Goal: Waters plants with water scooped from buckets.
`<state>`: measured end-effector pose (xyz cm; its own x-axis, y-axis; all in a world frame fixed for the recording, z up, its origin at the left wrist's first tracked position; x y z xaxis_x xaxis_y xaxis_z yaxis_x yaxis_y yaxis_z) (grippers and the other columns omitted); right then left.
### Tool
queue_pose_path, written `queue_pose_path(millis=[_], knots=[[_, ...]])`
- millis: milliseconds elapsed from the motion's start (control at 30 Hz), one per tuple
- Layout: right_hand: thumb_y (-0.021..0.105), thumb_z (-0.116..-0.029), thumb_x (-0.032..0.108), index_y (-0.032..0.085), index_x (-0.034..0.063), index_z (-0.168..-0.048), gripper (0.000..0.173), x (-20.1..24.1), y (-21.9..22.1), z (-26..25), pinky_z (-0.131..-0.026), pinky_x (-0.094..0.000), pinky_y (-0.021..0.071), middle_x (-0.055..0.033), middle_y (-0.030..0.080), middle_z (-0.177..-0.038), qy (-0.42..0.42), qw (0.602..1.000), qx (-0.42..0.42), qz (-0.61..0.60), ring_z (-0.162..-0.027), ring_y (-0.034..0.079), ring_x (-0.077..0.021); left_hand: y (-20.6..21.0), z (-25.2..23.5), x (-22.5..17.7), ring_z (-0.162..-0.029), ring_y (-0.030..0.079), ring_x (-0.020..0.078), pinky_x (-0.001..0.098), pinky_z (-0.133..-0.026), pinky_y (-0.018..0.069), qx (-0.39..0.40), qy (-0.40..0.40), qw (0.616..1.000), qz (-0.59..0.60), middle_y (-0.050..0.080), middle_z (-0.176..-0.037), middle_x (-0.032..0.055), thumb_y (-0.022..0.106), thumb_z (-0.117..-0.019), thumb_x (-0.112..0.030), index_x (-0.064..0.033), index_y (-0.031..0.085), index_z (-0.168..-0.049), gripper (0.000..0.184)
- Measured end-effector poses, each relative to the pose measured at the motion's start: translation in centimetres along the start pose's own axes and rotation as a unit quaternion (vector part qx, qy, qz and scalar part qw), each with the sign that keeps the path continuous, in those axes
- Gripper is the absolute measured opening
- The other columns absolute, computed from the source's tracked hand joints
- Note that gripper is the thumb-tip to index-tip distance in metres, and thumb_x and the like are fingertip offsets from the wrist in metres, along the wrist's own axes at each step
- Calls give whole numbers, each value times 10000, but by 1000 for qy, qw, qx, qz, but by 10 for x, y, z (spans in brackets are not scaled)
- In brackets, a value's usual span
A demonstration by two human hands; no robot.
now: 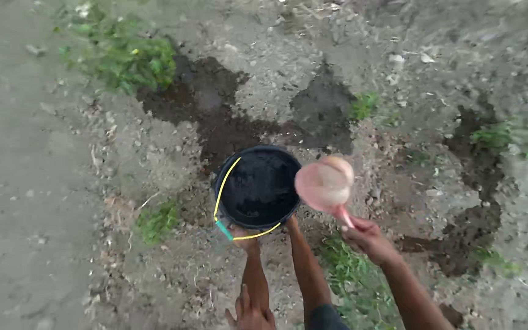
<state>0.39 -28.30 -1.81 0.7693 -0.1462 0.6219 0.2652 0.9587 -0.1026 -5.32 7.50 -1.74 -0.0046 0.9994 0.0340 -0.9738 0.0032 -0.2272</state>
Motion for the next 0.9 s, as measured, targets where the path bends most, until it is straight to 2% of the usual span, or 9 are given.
queue_pose_path(millis=[67, 133, 233, 300, 400, 467, 567, 733, 900], knots=[[613, -953, 133, 708, 40, -1243, 319, 13, 40, -24, -681, -384, 565, -107, 717, -888, -20, 955, 57, 290, -711, 651, -187, 2, 2, 4, -1520, 302, 376, 719, -1184, 126, 28, -4, 999, 18, 309, -1679, 41, 563, -952, -521, -176, 676, -1356, 543], [550, -1039, 183, 564, 147, -1482, 444, 18, 88, -62, -903, -596, 557, -246, 701, -1174, 24, 850, 83, 519, -1018, 702, -405, 3, 0, 9, -1544, 248, 360, 724, -1187, 98, 62, -8, 998, 18, 258, -1699, 14, 515, -972, -525, -194, 640, -1398, 554], [420, -1088, 201, 227, 271, -1652, 600, 0, 136, -119, -910, -655, 528, -317, 565, -1366, 82, 733, 88, 669, -1119, 645, -505, 8, 1, 14, -1559, 207, 350, 739, -1180, 66, 89, -11, 995, 36, 213, -1713, 1, 477, -992, -527, -199, 598, -1443, 571], [428, -1082, 216, 180, 259, -1660, 630, -16, 147, -142, -932, -646, 527, -307, 568, -1374, 95, 704, 117, 694, -1156, 639, -492, 13, 2, 16, -1562, 202, 338, 743, -1178, 54, 89, -15, 994, 55, 212, -1714, -3, 480, -991, -521, -199, 593, -1447, 570], [552, -1051, 228, 510, 90, -1504, 475, -36, 148, -162, -1032, -619, 485, -282, 643, -1294, 92, 770, 191, 602, -1207, 625, -440, 21, 2, 18, -1572, 174, 325, 737, -1183, 52, 99, -14, 992, 80, 197, -1717, -1, 471, -993, -517, -197, 560, -1479, 588], [598, -1028, 204, 637, 43, -1349, 361, -41, 140, -171, -737, -445, 553, -165, 694, -1014, 106, 843, 215, 481, -816, 653, -252, 24, 3, 18, -1571, 177, 327, 737, -1185, 54, 103, -14, 990, 96, 199, -1717, -4, 470, -995, -507, -198, 553, -1484, 584], [466, -1054, 116, 515, 75, -1415, 366, -35, 116, -168, -401, -187, 347, 29, 538, -728, 217, 916, 250, 226, -465, 407, -26, 31, 3, 18, -1574, 160, 330, 743, -1179, 54, 110, -16, 987, 113, 187, -1720, -11, 450, -1000, -507, -215, 528, -1509, 593], [753, -801, 292, 679, 205, -1021, 248, -28, 69, -128, -340, -146, 356, 88, 533, -594, 216, 917, 334, 28, -384, 419, 19, 37, 3, 16, -1576, 141, 353, 747, -1177, 45, 118, -16, 979, 163, 175, -1723, 14, 459, -1003, -504, -202, 488, -1538, 614], [745, -918, 339, 777, 242, -1038, 157, 46, 56, -70, -391, -125, 395, 88, 616, -640, 92, 875, 475, -2, -448, 487, 45, 40, 3, 13, -1573, 155, 358, 753, -1173, 61, 113, -21, 975, 189, 189, -1720, 13, 467, -997, -521, -193, 512, -1518, 618]])
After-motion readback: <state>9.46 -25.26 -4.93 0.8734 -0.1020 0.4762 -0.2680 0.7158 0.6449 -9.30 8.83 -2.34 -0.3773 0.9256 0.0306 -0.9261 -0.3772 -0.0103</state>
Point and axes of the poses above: each hand's wrist, its own z-axis away from the middle knuckle, its own y-axis out of the palm, x = y × z, the point moved 2 cm from there along -z, towards the middle knuckle
